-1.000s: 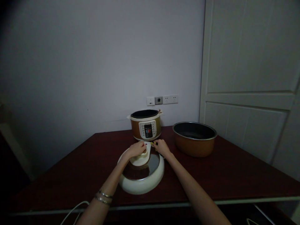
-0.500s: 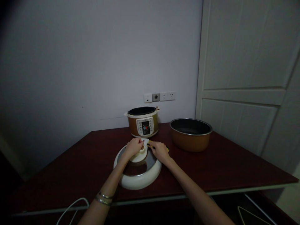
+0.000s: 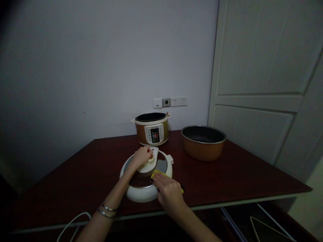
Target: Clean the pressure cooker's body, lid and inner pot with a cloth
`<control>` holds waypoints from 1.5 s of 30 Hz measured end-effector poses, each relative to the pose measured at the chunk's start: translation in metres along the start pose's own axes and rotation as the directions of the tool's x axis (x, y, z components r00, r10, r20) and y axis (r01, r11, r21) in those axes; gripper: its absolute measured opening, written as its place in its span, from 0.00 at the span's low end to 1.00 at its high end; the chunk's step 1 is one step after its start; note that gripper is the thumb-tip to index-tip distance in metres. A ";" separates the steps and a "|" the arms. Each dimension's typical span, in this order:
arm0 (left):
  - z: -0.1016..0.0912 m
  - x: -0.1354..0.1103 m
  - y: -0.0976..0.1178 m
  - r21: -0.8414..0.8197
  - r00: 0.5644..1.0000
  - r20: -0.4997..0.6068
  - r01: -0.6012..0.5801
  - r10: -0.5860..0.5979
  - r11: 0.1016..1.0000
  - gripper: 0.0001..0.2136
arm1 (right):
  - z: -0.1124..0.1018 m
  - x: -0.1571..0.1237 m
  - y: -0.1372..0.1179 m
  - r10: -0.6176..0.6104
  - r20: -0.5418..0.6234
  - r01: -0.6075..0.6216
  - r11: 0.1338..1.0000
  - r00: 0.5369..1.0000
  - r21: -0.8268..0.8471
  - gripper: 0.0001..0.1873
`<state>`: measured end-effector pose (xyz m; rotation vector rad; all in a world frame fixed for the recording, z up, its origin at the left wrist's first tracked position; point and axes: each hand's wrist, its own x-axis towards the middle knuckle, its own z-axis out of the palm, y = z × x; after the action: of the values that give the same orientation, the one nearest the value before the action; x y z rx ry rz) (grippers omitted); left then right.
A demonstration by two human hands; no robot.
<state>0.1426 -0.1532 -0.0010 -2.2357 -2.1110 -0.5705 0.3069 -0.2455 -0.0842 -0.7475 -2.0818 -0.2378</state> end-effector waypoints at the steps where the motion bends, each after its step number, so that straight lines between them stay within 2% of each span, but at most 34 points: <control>1: 0.000 0.000 -0.001 -0.004 1.000 -0.001 -0.004 0.004 1.000 0.12 | -0.004 0.001 0.000 0.023 0.009 -0.023 0.999 1.000 0.040 0.16; 3: 0.001 0.001 -0.002 -0.012 1.000 0.001 -0.014 0.014 1.000 0.12 | -0.012 0.012 0.011 0.150 0.049 -0.154 0.982 0.988 0.113 0.14; 5: 0.001 0.002 -0.003 -0.015 1.000 0.003 -0.022 0.022 1.000 0.12 | -0.019 0.035 0.034 0.330 0.064 -0.336 0.932 0.942 0.136 0.12; 8: 0.001 0.003 -0.004 -0.015 1.000 0.011 -0.025 0.025 1.000 0.12 | -0.015 0.078 0.078 0.459 -0.006 -0.455 0.882 0.889 0.121 0.14; 9: 0.000 0.003 -0.004 -0.016 1.000 0.015 -0.023 0.023 1.000 0.11 | -0.009 0.090 0.091 0.482 0.005 -0.480 0.871 0.876 0.100 0.15; 13: -0.001 0.003 -0.004 -0.029 1.000 0.023 -0.021 0.022 0.999 0.11 | 0.026 0.114 0.120 0.479 0.148 -0.490 0.871 0.865 0.042 0.14; 16: 0.000 0.002 -0.003 -0.023 1.000 0.003 -0.029 0.029 0.999 0.11 | 0.047 0.110 0.124 0.436 0.216 -0.457 0.888 0.874 0.052 0.12; 18: 0.001 0.001 -0.002 -0.014 0.999 -0.018 -0.032 0.031 0.999 0.11 | 0.052 0.104 0.124 0.417 0.241 -0.441 0.896 0.876 0.054 0.13; 23: 0.001 -0.002 0.003 -0.002 0.999 -0.044 0.013 -0.013 1.000 0.13 | 0.044 0.082 0.118 0.434 0.234 -0.451 0.892 0.870 0.022 0.16; 27: -0.002 -0.004 0.006 0.005 0.998 -0.034 0.044 -0.044 0.999 0.12 | 0.026 0.057 0.096 0.446 0.165 -0.453 0.891 0.880 0.009 0.16; 32: -0.005 -0.005 0.008 0.002 0.998 -0.012 0.064 -0.064 0.998 0.13 | 0.005 0.021 0.054 0.314 0.094 -0.307 0.948 0.945 -0.079 0.17; 37: -0.004 -0.005 0.007 0.000 0.998 -0.012 0.063 -0.063 0.998 0.13 | 0.007 -0.013 0.014 0.118 0.066 -0.107 0.982 0.991 -0.154 0.20; 40: -0.005 -0.005 0.007 0.003 0.999 -0.015 0.052 -0.052 0.999 0.13 | 0.007 -0.024 -0.004 0.013 0.070 -0.006 0.995 0.997 -0.099 0.24; 42: -0.005 -0.004 0.006 0.001 0.999 -0.014 0.052 -0.052 0.999 0.12 | 0.000 -0.022 -0.009 -0.054 0.107 0.053 0.999 0.993 0.008 0.25; 43: -0.005 -0.004 0.006 0.000 0.998 -0.011 0.055 -0.055 0.998 0.12 | -0.005 -0.018 -0.007 -0.075 0.128 0.065 0.995 0.989 0.080 0.25; 45: -0.004 -0.003 0.005 0.000 0.998 -0.002 0.060 -0.060 0.998 0.12 | -0.016 -0.004 0.002 -0.050 0.155 0.014 0.975 0.987 0.223 0.22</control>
<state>0.1467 -0.1576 0.0030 -2.1774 -2.1832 -0.5744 0.3211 -0.2522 -0.0777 -0.6146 -2.2278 0.0389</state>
